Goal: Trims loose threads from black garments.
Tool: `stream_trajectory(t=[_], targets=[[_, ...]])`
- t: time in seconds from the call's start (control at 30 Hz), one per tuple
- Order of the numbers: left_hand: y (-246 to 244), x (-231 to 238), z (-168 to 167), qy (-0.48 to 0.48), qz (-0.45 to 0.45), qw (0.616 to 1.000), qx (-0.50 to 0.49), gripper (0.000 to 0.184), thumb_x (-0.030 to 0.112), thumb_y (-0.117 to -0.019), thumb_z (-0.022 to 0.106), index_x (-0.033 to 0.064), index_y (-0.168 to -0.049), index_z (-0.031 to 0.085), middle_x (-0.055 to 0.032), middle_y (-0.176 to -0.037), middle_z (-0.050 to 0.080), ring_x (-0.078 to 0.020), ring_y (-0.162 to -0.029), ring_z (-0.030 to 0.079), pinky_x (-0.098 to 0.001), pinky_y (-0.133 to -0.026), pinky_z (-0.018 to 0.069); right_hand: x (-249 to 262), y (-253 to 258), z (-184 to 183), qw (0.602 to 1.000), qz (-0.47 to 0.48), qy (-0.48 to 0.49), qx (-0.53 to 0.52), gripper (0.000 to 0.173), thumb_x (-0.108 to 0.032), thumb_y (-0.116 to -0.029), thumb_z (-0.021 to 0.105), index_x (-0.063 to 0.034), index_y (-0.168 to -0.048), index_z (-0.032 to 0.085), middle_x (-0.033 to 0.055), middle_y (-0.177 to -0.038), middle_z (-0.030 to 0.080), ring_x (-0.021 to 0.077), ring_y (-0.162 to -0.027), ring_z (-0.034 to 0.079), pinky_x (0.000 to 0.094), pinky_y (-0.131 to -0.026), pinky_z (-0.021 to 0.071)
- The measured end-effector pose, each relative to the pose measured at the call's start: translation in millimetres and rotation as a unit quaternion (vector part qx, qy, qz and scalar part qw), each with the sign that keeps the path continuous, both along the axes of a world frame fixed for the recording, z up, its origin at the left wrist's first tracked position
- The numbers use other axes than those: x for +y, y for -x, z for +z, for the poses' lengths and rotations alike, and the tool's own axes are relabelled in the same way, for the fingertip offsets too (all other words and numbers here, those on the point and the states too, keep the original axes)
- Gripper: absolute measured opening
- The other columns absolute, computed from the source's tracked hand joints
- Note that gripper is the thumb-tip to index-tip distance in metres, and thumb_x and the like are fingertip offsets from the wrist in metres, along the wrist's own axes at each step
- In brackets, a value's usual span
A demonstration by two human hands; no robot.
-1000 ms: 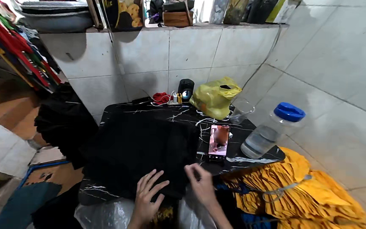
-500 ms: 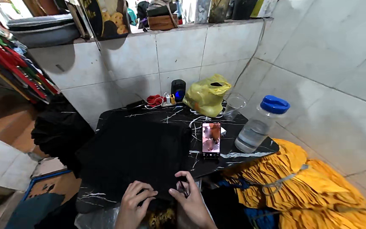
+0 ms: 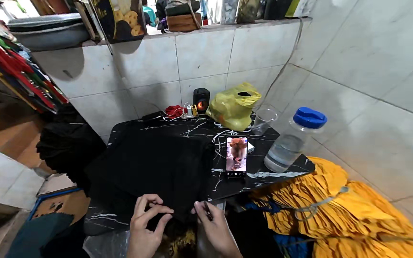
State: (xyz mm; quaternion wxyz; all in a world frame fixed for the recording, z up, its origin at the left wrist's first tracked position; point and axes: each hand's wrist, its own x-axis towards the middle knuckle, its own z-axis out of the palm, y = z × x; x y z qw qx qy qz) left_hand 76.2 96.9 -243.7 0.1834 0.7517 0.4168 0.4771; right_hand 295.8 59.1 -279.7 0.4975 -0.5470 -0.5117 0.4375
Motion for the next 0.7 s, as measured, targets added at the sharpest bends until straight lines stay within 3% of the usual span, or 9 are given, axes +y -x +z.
stream_trajectory(t=[0.1,0.2,0.3,0.37,0.43,0.47,0.53,0.6,0.7], targets=[[3,-1,-2,0.001,0.011,1.000,-0.007,0.008,0.033,-0.0879,0.078,0.0274,-0.092,0.082,0.0062,-0.099,0.067,-0.0081,-0.098,0.060,-0.0260,-0.088,0.0514,2,10,8,0.963,0.118,0.136,0.199,0.026,-0.033,-0.1040,0.061,-0.0078,-0.097,0.064,-0.0024,-0.070,0.061,0.0010,-0.048,0.043,0.0180,-0.045,0.0362],[3,-2,-1,-0.038,0.078,0.996,0.002,0.010,0.026,-0.0869,0.078,0.0218,-0.094,0.084,0.0059,-0.090,0.073,-0.0065,-0.088,0.066,-0.0243,-0.082,0.0557,2,18,13,0.942,0.098,0.142,0.288,0.016,-0.015,-0.0950,0.074,-0.0042,-0.099,0.063,0.0032,-0.078,0.070,-0.0003,-0.047,0.045,0.0161,-0.043,0.0346],[-13,-12,2,-0.020,0.091,0.995,-0.031,0.013,0.015,-0.0922,0.070,0.0071,-0.098,0.079,0.0014,-0.095,0.078,-0.0055,-0.092,0.073,-0.0235,-0.087,0.0602,1,19,14,0.981,0.054,0.051,0.181,0.022,-0.023,-0.0909,0.079,-0.0061,-0.095,0.066,-0.0016,-0.076,0.067,0.0044,-0.061,0.061,0.0207,-0.058,0.0519],[-37,-24,5,0.051,0.041,0.994,-0.091,0.016,0.011,-0.0994,0.059,0.0010,-0.110,0.064,0.0027,-0.085,0.071,-0.0010,-0.074,0.066,-0.0187,-0.069,0.0576,-1,21,12,0.995,0.023,0.017,0.100,0.028,-0.034,-0.0930,0.075,-0.0084,-0.090,0.066,-0.0041,-0.072,0.060,0.0036,-0.061,0.056,0.0218,-0.058,0.0488],[-56,-34,3,0.107,-0.018,0.985,-0.135,0.026,0.019,-0.1027,0.059,0.0018,-0.121,0.056,0.0025,-0.085,0.070,-0.0034,-0.072,0.066,-0.0221,-0.067,0.0579,-5,17,11,0.997,0.034,-0.033,0.060,0.024,-0.028,-0.0988,0.068,-0.0043,-0.104,0.072,0.0002,-0.085,0.071,0.0049,-0.076,0.067,0.0243,-0.073,0.0579],[-62,-37,0,0.103,-0.027,0.983,-0.149,0.028,0.018,-0.1000,0.064,0.0022,-0.121,0.056,0.0012,-0.092,0.072,-0.0052,-0.079,0.069,-0.0240,-0.073,0.0610,-7,14,10,0.996,0.049,-0.055,0.051,0.021,-0.021,-0.1007,0.064,-0.0029,-0.109,0.071,0.0018,-0.092,0.073,0.0056,-0.083,0.069,0.0254,-0.079,0.0589],[-68,-37,-6,0.047,-0.027,0.984,-0.171,0.018,0.008,-0.0945,0.068,0.0060,-0.110,0.060,0.0007,-0.097,0.072,-0.0062,-0.085,0.071,-0.0236,-0.078,0.0632,-10,9,6,0.993,0.066,-0.081,0.054,0.016,-0.016,-0.1027,0.060,-0.0025,-0.103,0.069,0.0018,-0.088,0.070,0.0061,-0.080,0.066,0.0237,-0.074,0.0556],[-69,-33,-7,-0.005,-0.012,0.985,-0.175,0.009,0.005,-0.0950,0.065,0.0098,-0.102,0.062,0.0032,-0.090,0.070,-0.0024,-0.077,0.068,-0.0178,-0.070,0.0606,-11,6,4,0.995,0.050,-0.077,0.046,0.021,-0.023,-0.1039,0.060,-0.0038,-0.105,0.068,0.0013,-0.088,0.070,0.0065,-0.079,0.066,0.0237,-0.072,0.0562],[-68,-28,-5,-0.031,0.001,0.985,-0.171,0.007,0.004,-0.0957,0.062,0.0100,-0.100,0.065,0.0036,-0.090,0.070,-0.0002,-0.076,0.067,-0.0148,-0.068,0.0585,-10,5,8,0.998,0.049,-0.025,0.034,0.043,-0.038,-0.1035,0.058,-0.0017,-0.125,0.066,0.0021,-0.099,0.070,0.0055,-0.090,0.066,0.0259,-0.083,0.0562]])
